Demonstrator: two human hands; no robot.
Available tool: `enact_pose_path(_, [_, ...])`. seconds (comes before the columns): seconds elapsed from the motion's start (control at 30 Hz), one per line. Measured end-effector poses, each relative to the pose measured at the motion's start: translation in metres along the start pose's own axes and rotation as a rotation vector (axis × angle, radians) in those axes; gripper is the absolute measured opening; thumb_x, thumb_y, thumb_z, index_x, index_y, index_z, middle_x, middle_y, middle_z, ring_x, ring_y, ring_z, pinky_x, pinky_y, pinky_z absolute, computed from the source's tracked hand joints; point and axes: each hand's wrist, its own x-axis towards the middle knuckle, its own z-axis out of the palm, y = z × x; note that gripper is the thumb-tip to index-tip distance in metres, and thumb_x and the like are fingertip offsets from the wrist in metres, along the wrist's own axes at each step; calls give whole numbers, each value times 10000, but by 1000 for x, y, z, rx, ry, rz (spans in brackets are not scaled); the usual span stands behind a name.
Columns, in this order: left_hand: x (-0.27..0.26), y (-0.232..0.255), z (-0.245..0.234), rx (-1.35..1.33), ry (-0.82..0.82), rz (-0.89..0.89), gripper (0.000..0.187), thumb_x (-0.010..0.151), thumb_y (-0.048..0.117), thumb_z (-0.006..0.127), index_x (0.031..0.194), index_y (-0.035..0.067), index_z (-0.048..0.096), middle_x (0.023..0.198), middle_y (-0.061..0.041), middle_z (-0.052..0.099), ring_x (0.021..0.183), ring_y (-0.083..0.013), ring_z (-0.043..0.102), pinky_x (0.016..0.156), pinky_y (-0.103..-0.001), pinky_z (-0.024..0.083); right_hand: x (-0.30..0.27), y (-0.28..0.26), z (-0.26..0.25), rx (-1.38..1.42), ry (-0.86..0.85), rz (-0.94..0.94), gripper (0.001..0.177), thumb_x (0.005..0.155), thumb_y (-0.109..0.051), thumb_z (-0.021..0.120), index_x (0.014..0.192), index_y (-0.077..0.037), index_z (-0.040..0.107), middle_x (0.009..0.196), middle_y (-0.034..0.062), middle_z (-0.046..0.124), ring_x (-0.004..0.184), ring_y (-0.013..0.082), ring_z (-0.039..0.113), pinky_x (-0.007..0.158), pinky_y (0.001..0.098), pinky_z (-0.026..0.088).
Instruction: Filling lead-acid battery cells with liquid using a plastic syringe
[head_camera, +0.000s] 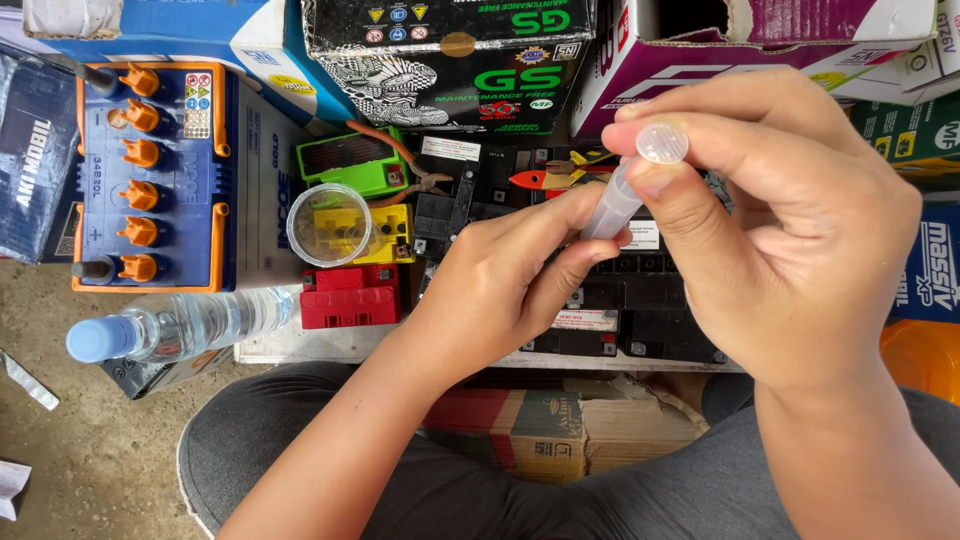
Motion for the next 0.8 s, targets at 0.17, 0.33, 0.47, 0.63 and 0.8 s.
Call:
enact_pose_path(0.17, [0,-1,2,14,-2,19,321,1129,207,499,1401,38,480,1215,-99,725,1021,-264,767,903,-360,590,-1,-3,-2,-25,15,33,183,1161,71,593,1178,211,708,1180,328,669,1053,357,683,879,372,556])
enact_pose_path(0.33, [0,-2,5,21,11,36,327,1126,186,519,1407,24,478,1261,-123,717,1066,-279,770,936,-369,595,-4,1,-4,-1,46,15,203,1179,65,572,1206,233,684,1205,351,645,1133,400,690,995,418,575])
enact_pose_path(0.47, [-2,-4,8,59,16,57,323,1120,163,548,1399,16,480,1349,-147,679,1158,-310,768,987,-396,614,-6,1,-7,28,60,21,192,1196,95,569,1240,262,652,1255,384,606,1171,434,679,992,426,594])
enact_pose_path(0.63, [-1,-4,8,70,14,84,316,1119,152,551,1389,2,481,1331,-144,680,1155,-307,763,986,-400,616,-10,5,-7,63,89,57,193,1213,22,553,1252,195,628,1301,344,590,1173,400,665,995,405,590])
enact_pose_path(0.8, [2,1,7,55,-14,79,293,1122,146,543,1378,17,483,1302,-113,687,1117,-283,762,957,-384,604,-17,9,-11,107,123,102,196,1234,-72,531,1269,110,595,1360,294,569,1175,357,646,998,379,585])
